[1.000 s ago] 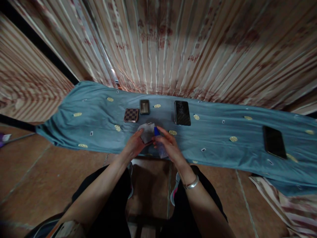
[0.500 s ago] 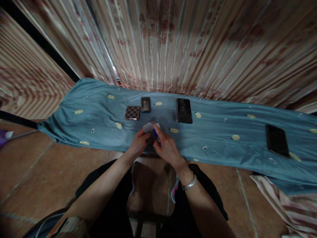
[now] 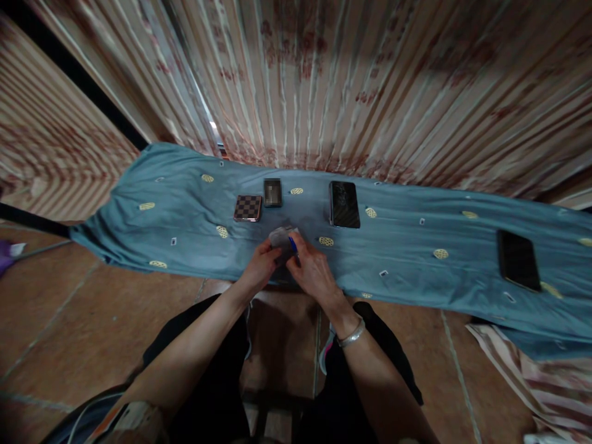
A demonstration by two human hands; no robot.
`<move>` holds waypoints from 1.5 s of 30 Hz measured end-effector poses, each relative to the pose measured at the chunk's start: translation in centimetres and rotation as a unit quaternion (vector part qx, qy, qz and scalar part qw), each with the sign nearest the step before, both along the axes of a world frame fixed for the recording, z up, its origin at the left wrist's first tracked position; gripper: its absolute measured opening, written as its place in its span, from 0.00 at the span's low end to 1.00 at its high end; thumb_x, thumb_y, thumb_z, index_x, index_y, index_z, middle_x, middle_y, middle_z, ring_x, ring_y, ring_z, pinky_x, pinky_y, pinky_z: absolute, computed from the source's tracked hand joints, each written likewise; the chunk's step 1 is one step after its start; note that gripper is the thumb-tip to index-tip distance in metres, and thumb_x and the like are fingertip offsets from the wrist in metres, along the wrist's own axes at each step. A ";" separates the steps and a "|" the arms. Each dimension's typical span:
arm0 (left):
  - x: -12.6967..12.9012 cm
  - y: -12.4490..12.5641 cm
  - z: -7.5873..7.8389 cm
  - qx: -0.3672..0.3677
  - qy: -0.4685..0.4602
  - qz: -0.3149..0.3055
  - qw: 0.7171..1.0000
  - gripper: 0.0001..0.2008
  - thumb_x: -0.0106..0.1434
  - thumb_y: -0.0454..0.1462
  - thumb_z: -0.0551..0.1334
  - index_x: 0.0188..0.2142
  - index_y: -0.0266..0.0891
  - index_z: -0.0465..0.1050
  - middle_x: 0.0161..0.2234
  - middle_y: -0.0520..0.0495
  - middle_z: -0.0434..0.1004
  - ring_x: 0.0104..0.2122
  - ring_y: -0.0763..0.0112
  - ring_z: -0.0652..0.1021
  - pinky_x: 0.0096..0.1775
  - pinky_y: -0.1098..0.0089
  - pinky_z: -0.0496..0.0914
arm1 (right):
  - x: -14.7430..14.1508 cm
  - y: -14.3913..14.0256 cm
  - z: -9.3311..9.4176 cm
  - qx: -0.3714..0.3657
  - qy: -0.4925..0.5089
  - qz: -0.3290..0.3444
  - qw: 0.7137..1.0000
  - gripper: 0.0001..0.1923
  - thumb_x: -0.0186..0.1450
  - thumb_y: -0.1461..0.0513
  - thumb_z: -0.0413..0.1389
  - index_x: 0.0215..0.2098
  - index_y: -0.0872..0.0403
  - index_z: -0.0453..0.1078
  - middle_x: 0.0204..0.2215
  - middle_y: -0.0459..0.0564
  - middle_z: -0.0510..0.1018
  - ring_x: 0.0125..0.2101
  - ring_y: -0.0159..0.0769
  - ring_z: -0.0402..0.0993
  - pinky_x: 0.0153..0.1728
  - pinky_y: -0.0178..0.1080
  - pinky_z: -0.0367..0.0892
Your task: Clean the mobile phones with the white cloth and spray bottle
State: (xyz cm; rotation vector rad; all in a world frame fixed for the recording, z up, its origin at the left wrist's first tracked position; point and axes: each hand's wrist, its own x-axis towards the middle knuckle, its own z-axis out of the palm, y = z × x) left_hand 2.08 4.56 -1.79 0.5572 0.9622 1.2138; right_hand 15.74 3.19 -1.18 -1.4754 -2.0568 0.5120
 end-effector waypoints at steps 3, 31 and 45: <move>0.0 -0.1 0.2 -0.003 0.004 -0.001 1.000 0.16 0.48 0.28 0.62 0.38 0.37 0.78 0.37 0.49 0.83 0.44 0.63 0.80 0.55 0.62 0.70 | -0.2 0.1 0.0 -0.010 0.025 -0.008 1.000 0.30 0.63 0.66 0.51 0.64 0.51 0.63 0.52 0.54 0.81 0.48 0.47 0.80 0.51 0.48 0.74; -0.5 0.1 0.8 -0.008 -0.006 0.021 1.000 0.20 0.51 0.26 0.61 0.43 0.39 0.79 0.35 0.49 0.83 0.43 0.63 0.80 0.53 0.62 0.71 | 0.0 0.1 0.1 -0.047 0.108 -0.031 0.993 0.39 0.62 0.60 0.54 0.71 0.52 0.53 0.53 0.56 0.79 0.40 0.45 0.81 0.46 0.49 0.75; -1.3 1.0 1.6 -0.026 -0.037 0.049 0.998 0.20 0.58 0.27 0.59 0.49 0.37 0.76 0.39 0.46 0.83 0.46 0.62 0.81 0.49 0.61 0.76 | 2.8 1.1 -1.9 0.017 -0.051 -0.077 0.996 0.33 0.67 0.60 0.51 0.69 0.62 0.55 0.46 0.66 0.80 0.45 0.58 0.78 0.49 0.58 0.72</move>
